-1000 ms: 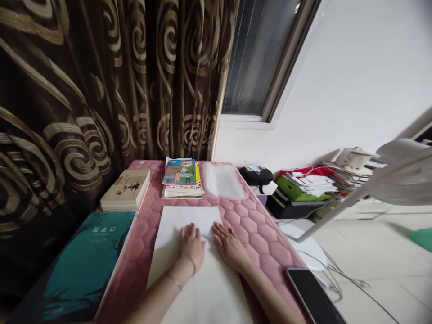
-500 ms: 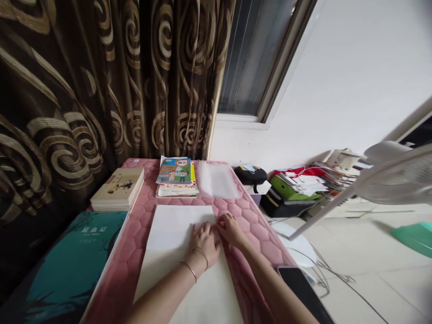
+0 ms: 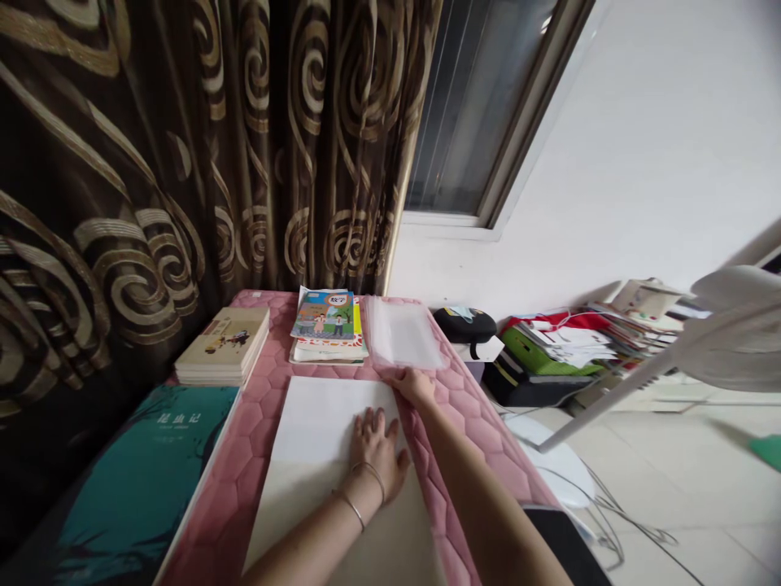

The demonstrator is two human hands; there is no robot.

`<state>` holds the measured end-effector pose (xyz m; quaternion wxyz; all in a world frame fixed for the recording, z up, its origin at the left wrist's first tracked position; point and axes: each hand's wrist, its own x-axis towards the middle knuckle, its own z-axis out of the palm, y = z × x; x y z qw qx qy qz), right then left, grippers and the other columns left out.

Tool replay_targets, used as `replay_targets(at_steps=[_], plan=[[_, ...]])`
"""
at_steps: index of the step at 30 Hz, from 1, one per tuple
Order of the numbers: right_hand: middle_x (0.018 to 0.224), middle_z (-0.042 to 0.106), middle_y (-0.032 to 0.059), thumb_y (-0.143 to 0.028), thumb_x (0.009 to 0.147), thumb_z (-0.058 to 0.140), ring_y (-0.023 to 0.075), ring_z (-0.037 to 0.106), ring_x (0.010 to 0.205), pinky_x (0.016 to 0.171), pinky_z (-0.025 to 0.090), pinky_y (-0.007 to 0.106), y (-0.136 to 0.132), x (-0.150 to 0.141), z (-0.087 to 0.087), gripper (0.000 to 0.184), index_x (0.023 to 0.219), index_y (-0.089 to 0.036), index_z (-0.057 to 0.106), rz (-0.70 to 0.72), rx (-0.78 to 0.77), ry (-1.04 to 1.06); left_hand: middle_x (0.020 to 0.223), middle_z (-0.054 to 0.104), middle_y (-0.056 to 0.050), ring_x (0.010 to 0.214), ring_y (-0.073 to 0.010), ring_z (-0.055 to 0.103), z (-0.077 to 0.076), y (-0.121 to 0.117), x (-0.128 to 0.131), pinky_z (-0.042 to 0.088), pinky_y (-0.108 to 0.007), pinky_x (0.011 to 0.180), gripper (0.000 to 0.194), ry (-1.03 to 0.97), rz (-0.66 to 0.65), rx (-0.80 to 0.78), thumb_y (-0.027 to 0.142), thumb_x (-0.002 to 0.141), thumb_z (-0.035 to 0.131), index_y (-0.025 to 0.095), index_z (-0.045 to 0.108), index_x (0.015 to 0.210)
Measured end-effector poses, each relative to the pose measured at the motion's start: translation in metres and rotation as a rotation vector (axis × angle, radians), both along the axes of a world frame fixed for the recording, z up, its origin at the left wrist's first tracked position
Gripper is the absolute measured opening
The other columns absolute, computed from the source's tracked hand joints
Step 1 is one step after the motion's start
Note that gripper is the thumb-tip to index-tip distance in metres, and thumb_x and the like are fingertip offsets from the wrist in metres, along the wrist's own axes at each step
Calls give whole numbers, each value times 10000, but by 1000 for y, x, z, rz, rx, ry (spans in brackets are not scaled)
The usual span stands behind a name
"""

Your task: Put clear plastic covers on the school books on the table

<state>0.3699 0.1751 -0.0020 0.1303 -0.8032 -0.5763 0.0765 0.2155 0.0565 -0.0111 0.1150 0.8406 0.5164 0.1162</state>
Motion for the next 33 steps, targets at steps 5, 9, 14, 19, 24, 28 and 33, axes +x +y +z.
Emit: replay_targets(at_steps=[5,9,14,19,24,28,33], plan=[[1098,644,128,-501,862,551,285,537,1091,836,374,369,-21,-6,-4,348,937,-182,669,25,58,-34,1507,341,-130,1397,-346,259,-6,2,1,175,-527,1155,599,23,-3,35,506,869,429,219,458,1394],[1078,624,96,-486,842,590,273,522,1066,811,370,360,-51,-4,-10,309,944,-198,641,83,63,-31,1507,342,-134,1395,-346,260,-8,2,2,170,-532,1153,582,41,-3,57,489,884,407,203,462,1387],[976,624,52,-448,764,687,226,540,954,736,352,306,-73,4,-11,280,844,-190,610,149,37,35,1506,351,-134,1397,-353,260,-6,2,2,167,-535,1153,569,50,-15,51,485,882,414,196,485,1366],[910,646,39,-457,666,766,210,561,884,709,349,299,-50,7,-2,320,771,-188,627,113,-23,74,1499,363,-127,1398,-351,266,-2,1,1,175,-536,1152,563,33,-21,37,487,884,400,201,493,1359],[879,676,49,-523,711,708,232,596,884,766,376,346,-15,4,2,337,805,-202,670,37,-3,82,1492,369,-127,1395,-344,275,-4,1,0,180,-528,1155,558,19,-22,56,491,877,415,210,496,1353],[910,688,121,-594,760,621,270,607,892,771,387,385,-4,1,-1,446,860,-165,691,-32,18,57,1494,370,-121,1400,-334,270,-5,1,0,177,-518,1157,554,18,-12,59,495,876,416,229,492,1357],[1041,662,133,-543,841,550,282,565,1014,804,374,387,-13,-6,-3,399,889,-171,684,-17,70,5,1498,364,-122,1397,-333,273,-3,1,-1,178,-514,1155,553,33,-19,49,492,876,425,226,490,1356]])
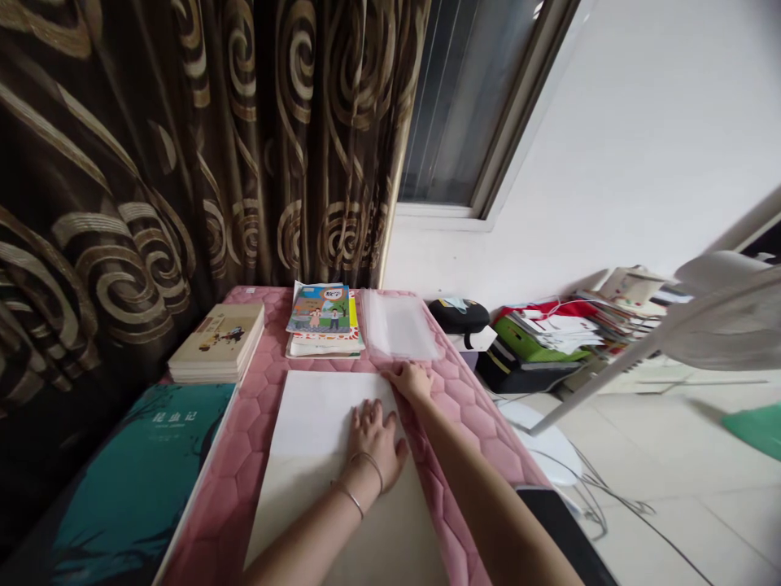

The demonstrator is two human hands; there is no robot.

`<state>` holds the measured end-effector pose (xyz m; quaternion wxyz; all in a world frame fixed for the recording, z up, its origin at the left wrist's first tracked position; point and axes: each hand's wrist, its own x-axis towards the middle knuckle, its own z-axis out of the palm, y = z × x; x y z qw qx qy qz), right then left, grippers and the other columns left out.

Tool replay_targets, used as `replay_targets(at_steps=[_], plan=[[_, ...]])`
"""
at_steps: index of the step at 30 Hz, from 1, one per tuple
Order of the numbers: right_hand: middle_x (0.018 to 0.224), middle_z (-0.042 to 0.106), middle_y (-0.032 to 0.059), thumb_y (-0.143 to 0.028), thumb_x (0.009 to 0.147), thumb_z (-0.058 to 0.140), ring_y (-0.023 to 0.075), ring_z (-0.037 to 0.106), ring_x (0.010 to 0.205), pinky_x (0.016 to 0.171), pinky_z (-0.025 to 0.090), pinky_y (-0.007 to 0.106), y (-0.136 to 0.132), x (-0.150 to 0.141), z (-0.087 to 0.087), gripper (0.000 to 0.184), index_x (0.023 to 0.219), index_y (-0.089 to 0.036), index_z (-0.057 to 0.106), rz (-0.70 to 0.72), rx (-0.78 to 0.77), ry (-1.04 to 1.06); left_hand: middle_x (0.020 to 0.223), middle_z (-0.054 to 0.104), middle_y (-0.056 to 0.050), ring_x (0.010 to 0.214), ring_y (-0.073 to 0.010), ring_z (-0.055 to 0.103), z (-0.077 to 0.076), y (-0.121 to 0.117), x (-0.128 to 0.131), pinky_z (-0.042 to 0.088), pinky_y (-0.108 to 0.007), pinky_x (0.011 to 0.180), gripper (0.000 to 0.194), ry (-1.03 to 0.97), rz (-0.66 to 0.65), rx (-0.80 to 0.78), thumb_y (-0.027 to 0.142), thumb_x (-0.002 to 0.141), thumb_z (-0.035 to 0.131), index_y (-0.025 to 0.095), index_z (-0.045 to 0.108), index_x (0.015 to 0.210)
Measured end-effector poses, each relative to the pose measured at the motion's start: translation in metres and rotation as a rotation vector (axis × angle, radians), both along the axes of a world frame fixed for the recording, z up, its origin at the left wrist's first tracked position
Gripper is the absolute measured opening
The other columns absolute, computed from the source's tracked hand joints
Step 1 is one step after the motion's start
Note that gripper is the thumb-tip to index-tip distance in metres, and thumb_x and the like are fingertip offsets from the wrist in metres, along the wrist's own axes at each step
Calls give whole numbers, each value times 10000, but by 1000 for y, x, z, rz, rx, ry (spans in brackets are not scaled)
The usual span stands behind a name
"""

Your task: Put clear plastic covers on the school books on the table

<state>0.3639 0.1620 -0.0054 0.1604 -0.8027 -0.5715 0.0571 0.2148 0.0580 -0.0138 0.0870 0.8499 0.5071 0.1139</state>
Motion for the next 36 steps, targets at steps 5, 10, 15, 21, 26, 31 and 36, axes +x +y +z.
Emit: replay_targets(at_steps=[5,10,15,21,26,31,36], plan=[[1059,639,99,-485,849,571,280,514,1074,801,360,367,-30,-4,-3,301,923,-208,664,75,10,-31,1488,375,-128,1389,-336,281,-1,0,1,186,-524,1148,528,16,-1,29,480,884,414,217,507,1332],[967,639,52,-465,767,672,230,541,952,730,341,308,-59,3,-6,278,801,-193,623,157,-15,30,1478,388,-146,1390,-342,284,-1,-1,1,180,-529,1149,542,22,1,28,481,887,404,186,511,1329],[856,668,13,-437,679,756,212,572,870,705,330,296,-47,10,2,271,745,-203,637,165,-86,108,1491,374,-135,1395,-346,275,0,-1,1,178,-535,1148,530,12,-7,22,474,892,403,203,510,1335],[844,699,25,-462,690,744,230,606,863,760,342,344,-4,10,5,276,779,-212,667,66,-86,122,1492,376,-118,1395,-340,274,-1,0,0,183,-530,1148,531,14,-10,15,487,878,419,221,513,1328],[841,705,84,-556,780,619,257,619,869,809,351,395,6,5,-2,375,842,-190,672,-35,-16,75,1489,378,-126,1395,-341,276,-2,0,0,185,-527,1150,532,-18,-9,20,479,875,429,215,515,1329],[922,698,117,-548,834,546,288,592,967,838,348,422,2,-1,-6,394,870,-171,653,-47,39,33,1484,384,-124,1391,-345,283,-2,0,0,182,-532,1149,530,-20,-4,21,486,872,435,216,523,1319],[1039,664,123,-449,866,541,301,540,1054,843,371,414,-10,-5,-2,307,958,-173,640,-11,54,29,1490,378,-113,1393,-331,280,0,-1,0,188,-520,1150,528,-6,-6,15,477,872,434,214,515,1323]])
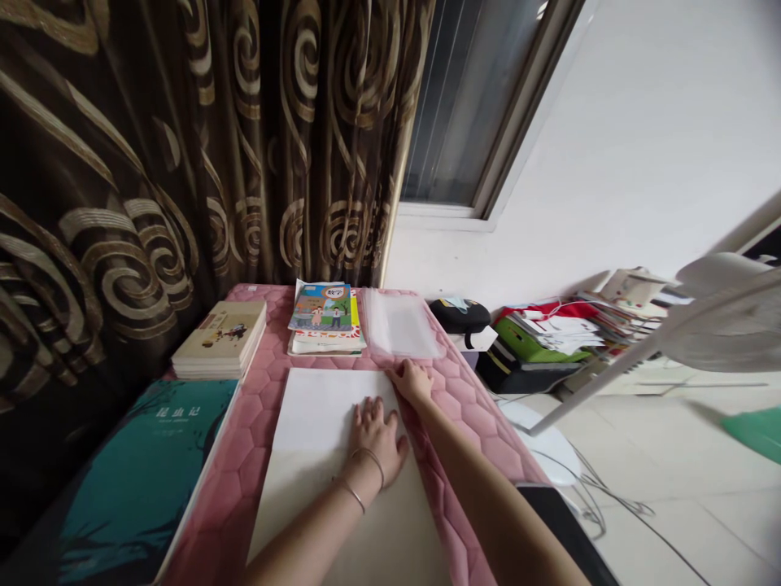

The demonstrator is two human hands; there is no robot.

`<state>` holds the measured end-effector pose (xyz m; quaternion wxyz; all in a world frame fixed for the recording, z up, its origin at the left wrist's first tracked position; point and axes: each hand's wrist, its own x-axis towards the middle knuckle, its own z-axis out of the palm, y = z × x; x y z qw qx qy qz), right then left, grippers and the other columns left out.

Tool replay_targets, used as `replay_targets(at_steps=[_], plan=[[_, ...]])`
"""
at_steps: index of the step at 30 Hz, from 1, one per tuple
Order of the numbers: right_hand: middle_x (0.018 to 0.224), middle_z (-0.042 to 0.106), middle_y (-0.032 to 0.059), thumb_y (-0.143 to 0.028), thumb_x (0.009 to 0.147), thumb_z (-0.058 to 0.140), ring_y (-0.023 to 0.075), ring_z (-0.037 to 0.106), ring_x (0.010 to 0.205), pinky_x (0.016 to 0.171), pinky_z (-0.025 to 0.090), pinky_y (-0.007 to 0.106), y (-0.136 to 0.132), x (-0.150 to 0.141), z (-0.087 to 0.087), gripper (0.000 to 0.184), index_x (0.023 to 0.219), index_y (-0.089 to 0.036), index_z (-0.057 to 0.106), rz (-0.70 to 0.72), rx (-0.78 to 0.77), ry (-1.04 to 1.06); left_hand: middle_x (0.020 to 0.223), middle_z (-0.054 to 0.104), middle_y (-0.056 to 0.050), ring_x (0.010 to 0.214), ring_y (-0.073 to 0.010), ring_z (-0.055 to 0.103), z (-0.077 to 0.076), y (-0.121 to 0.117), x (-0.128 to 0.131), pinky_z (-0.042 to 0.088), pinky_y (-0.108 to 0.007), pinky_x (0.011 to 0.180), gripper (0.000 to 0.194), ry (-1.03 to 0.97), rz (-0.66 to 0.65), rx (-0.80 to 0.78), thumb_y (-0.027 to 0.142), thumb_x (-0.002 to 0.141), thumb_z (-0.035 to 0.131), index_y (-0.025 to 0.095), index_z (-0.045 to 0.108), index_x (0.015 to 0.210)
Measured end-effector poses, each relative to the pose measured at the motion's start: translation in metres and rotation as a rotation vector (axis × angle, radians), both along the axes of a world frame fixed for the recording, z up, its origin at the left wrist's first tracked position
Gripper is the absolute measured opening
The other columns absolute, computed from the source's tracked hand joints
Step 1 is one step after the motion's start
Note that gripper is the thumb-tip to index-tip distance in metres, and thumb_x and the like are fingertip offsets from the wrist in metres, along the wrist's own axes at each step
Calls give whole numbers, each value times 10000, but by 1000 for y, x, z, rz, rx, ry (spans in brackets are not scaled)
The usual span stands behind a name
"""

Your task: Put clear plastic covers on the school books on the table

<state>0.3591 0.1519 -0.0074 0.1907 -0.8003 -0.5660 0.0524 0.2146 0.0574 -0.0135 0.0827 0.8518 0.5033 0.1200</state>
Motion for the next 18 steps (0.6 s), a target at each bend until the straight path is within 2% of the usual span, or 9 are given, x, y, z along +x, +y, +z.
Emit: replay_targets(at_steps=[2,5,9,12,15,18], plan=[[1124,634,108,-394,840,593,290,519,1080,849,388,389,-14,-1,1,289,1040,-190,631,38,4,-1,1493,375,-121,1395,-336,277,0,0,0,185,-522,1150,520,-1,-3,2,474,877,427,206,525,1312],[1219,592,92,-315,820,623,270,505,1090,881,405,363,-41,-1,-2,356,1164,-222,618,174,48,-6,1488,387,-125,1394,-343,280,-1,1,1,182,-533,1148,517,3,1,-3,481,881,415,199,541,1295],[1253,608,50,-222,877,524,244,489,1137,931,416,349,-71,0,-9,295,1122,-259,684,355,135,11,1488,389,-140,1397,-340,281,0,1,1,177,-528,1153,522,22,9,0,472,879,417,178,549,1289],[1236,640,23,-226,896,505,230,494,1156,950,425,350,-77,-1,-12,284,1082,-270,715,376,141,10,1501,369,-155,1405,-330,271,0,-1,2,176,-517,1158,559,42,15,3,467,877,412,145,519,1321],[1246,641,15,-239,897,511,228,501,1166,952,436,356,-76,-3,-12,285,1090,-279,717,362,129,-1,1512,339,-188,1415,-316,258,2,4,1,166,-506,1166,656,47,6,-30,482,893,356,69,418,1400],[1251,638,5,-252,902,504,227,506,1162,959,438,361,-75,-4,-10,289,1090,-305,717,352,111,-6,1547,275,-145,1430,-278,234,5,20,-7,128,-533,1169,671,45,-41,-91,491,922,260,99,316,1464]])
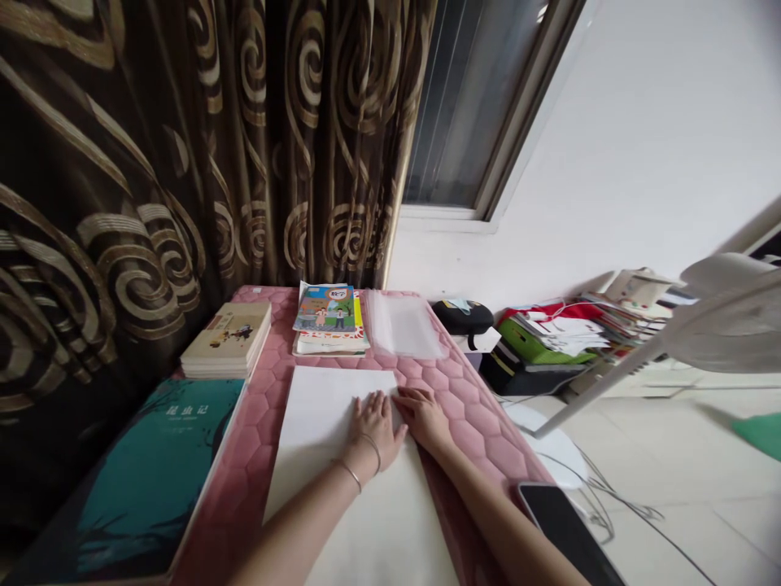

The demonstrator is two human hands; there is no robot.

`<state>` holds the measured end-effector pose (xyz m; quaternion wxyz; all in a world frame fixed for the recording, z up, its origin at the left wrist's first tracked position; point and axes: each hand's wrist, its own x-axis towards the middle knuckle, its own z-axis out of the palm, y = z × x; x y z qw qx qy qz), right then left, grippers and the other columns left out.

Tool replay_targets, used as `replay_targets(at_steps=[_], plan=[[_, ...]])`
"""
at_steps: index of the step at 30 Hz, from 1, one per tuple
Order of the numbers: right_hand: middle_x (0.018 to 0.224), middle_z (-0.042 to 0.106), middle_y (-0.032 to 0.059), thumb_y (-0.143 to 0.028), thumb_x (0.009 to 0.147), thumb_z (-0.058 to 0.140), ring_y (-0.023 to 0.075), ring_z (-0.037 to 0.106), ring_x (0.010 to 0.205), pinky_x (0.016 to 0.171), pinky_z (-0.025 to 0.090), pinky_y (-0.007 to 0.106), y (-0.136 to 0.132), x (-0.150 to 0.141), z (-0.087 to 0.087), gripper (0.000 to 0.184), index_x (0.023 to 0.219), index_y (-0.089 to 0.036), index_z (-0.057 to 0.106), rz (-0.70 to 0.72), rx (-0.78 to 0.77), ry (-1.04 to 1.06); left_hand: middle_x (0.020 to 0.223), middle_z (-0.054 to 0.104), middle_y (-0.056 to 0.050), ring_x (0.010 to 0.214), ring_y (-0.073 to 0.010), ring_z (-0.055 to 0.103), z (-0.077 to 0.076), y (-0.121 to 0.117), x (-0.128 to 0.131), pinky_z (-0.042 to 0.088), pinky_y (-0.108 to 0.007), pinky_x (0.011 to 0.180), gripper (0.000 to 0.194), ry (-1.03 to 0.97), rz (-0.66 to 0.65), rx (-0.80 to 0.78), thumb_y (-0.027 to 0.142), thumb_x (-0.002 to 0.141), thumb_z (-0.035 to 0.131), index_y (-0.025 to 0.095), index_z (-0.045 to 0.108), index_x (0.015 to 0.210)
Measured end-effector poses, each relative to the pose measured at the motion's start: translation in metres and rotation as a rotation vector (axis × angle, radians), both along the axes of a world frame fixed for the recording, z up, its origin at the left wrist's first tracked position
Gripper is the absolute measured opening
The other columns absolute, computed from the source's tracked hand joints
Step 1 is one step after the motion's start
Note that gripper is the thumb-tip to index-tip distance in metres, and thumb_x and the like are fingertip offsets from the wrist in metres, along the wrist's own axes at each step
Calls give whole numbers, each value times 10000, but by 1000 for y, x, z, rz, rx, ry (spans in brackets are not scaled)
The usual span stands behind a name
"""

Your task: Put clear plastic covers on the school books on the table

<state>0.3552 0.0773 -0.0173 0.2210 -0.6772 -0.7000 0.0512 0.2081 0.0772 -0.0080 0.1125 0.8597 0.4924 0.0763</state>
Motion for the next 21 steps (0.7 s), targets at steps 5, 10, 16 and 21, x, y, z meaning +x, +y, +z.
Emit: replay_targets(at_steps=[5,10,16,21], plan=[[1258,633,-9,-296,915,507,224,506,1162,967,436,359,0,-1,1,270,1080,-320,720,-31,-23,20,1576,167,-84,1458,-254,142,7,42,-36,47,-582,1158,666,108,8,-86,502,928,217,152,245,1494],[1275,620,-11,-312,916,509,228,495,1174,963,430,357,0,-1,0,268,1085,-332,716,-37,-42,14,1578,158,-76,1459,-251,140,6,67,-90,46,-576,1159,625,198,102,-39,450,940,213,166,243,1496],[1239,633,37,-258,907,491,243,521,1137,929,430,360,0,-6,20,279,1050,-291,729,-62,-102,-59,1571,201,-61,1458,-259,142,-2,71,-112,27,-598,1154,606,219,144,37,438,938,224,191,270,1490],[1376,524,116,-239,915,448,255,449,1263,1045,347,377,20,-67,40,392,1274,-170,593,45,-44,-103,1565,216,-80,1456,-263,150,-7,69,-108,13,-610,1149,604,201,135,95,409,933,247,169,273,1487]])
